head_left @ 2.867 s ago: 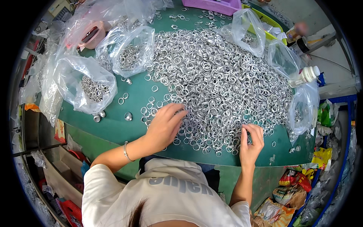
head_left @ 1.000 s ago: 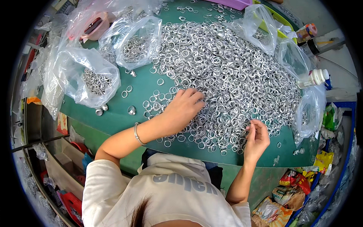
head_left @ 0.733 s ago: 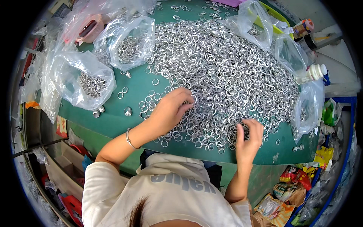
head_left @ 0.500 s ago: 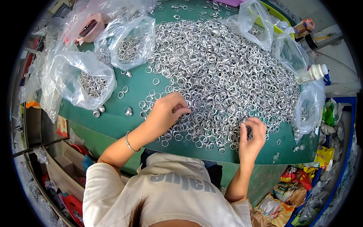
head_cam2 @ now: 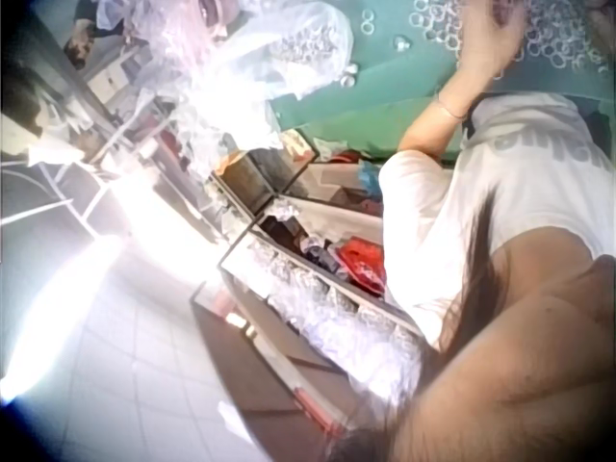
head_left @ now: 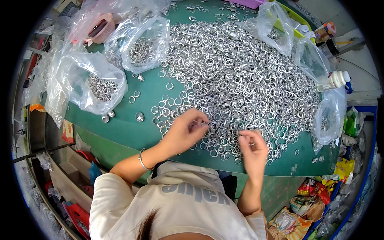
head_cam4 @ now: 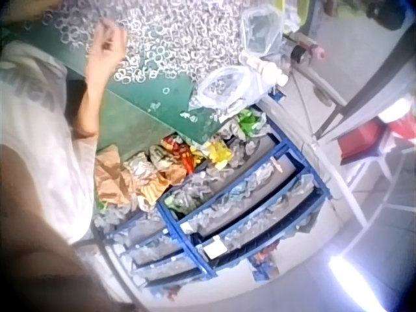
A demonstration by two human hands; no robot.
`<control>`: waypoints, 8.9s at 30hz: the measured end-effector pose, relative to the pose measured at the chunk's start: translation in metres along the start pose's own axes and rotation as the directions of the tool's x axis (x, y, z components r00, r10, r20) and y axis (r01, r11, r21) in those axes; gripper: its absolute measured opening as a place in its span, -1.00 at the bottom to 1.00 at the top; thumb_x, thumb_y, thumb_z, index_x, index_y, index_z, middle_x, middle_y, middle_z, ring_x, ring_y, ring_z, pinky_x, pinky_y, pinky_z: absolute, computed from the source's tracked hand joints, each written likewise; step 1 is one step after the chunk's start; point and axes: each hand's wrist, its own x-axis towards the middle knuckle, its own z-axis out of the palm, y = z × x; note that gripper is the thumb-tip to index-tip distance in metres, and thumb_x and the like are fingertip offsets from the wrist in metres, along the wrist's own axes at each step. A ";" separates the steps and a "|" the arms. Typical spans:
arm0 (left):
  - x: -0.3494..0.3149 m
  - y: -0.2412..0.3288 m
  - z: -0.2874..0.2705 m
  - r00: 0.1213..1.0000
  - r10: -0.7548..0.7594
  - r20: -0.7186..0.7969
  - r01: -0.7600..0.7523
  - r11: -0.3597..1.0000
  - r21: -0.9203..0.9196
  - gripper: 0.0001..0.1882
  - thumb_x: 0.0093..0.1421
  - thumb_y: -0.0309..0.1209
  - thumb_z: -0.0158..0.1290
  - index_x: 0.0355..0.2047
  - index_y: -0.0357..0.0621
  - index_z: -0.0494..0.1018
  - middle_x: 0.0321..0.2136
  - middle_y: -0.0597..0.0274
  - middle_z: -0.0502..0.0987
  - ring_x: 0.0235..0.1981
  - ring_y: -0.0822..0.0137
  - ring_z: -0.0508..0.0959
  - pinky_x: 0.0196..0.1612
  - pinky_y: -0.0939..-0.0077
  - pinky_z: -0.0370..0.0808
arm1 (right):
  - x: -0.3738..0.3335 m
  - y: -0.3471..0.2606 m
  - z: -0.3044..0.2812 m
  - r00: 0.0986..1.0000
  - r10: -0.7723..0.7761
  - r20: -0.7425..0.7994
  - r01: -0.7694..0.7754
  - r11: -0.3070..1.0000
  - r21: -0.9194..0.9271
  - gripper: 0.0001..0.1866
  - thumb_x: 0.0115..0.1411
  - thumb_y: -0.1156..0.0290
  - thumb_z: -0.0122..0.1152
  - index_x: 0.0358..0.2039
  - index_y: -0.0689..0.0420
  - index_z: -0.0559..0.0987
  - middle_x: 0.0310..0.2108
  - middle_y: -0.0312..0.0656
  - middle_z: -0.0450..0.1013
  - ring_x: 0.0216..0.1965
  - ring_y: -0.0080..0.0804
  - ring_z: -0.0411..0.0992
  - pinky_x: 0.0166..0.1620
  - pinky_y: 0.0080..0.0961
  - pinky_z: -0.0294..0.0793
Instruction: The person sorts through a large pile of small silver metal rings by hand, selecting individual rings and placing them into a smaller grouped pile on the table.
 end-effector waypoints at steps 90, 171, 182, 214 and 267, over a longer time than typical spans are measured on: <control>0.009 0.002 -0.026 0.935 0.325 -0.142 -0.155 0.736 0.659 -0.70 0.02 -0.54 0.13 -0.19 -0.24 0.42 -0.37 0.11 0.34 -0.30 0.13 0.37 -0.24 0.33 0.34 | 0.035 -0.010 0.024 0.984 0.012 0.180 0.052 0.935 -0.350 -0.88 0.09 0.48 0.20 -0.36 0.23 0.57 -0.69 -0.19 0.38 -0.71 -0.55 0.25 -0.59 -0.59 0.23; -0.019 0.018 0.002 0.995 -0.069 -0.075 0.041 0.946 -0.320 -0.88 0.08 -0.60 0.11 -0.33 -0.28 0.55 -0.66 0.51 0.28 -0.62 0.70 0.17 -0.57 0.75 0.13 | 0.017 -0.031 0.041 0.982 -0.140 0.130 0.124 0.985 0.120 -0.84 -0.14 0.73 0.30 -0.50 0.26 0.54 -0.68 -0.40 0.22 -0.64 -0.69 0.14 -0.56 -0.74 0.10; 0.040 0.034 -0.036 1.000 0.010 -0.010 -0.010 0.999 0.032 -0.84 0.14 -0.38 0.11 -0.43 -0.26 0.53 -0.64 0.50 0.37 -0.61 0.73 0.21 -0.58 0.75 0.20 | 0.023 -0.004 0.012 0.974 0.195 0.115 -0.216 0.643 0.735 -0.87 0.19 0.43 -0.05 -0.41 0.24 0.37 -0.51 -0.25 0.25 -0.75 -0.62 0.08 -0.67 -0.66 0.01; -0.001 -0.009 -0.035 0.950 0.296 -0.103 -0.126 0.662 0.739 -0.72 0.08 -0.46 0.06 -0.15 -0.08 0.44 -0.50 0.12 0.52 -0.58 0.08 0.50 -0.54 0.27 0.41 | 0.043 -0.025 0.048 0.963 -0.231 0.141 0.269 0.758 -0.594 -0.78 -0.02 0.49 0.31 -0.30 0.10 0.56 -0.69 -0.17 0.39 -0.74 -0.31 0.31 -0.63 -0.43 0.27; 0.041 0.011 -0.066 0.953 0.294 0.079 -0.278 0.734 0.619 -0.80 -0.02 -0.40 0.21 -0.34 -0.10 0.53 -0.56 0.26 0.41 -0.56 0.28 0.44 -0.50 0.40 0.36 | 0.054 -0.020 0.059 0.980 0.042 0.193 -0.046 0.999 0.018 -0.89 0.13 0.46 0.12 -0.48 0.17 0.41 -0.64 -0.15 0.40 -0.76 -0.38 0.32 -0.68 -0.58 0.24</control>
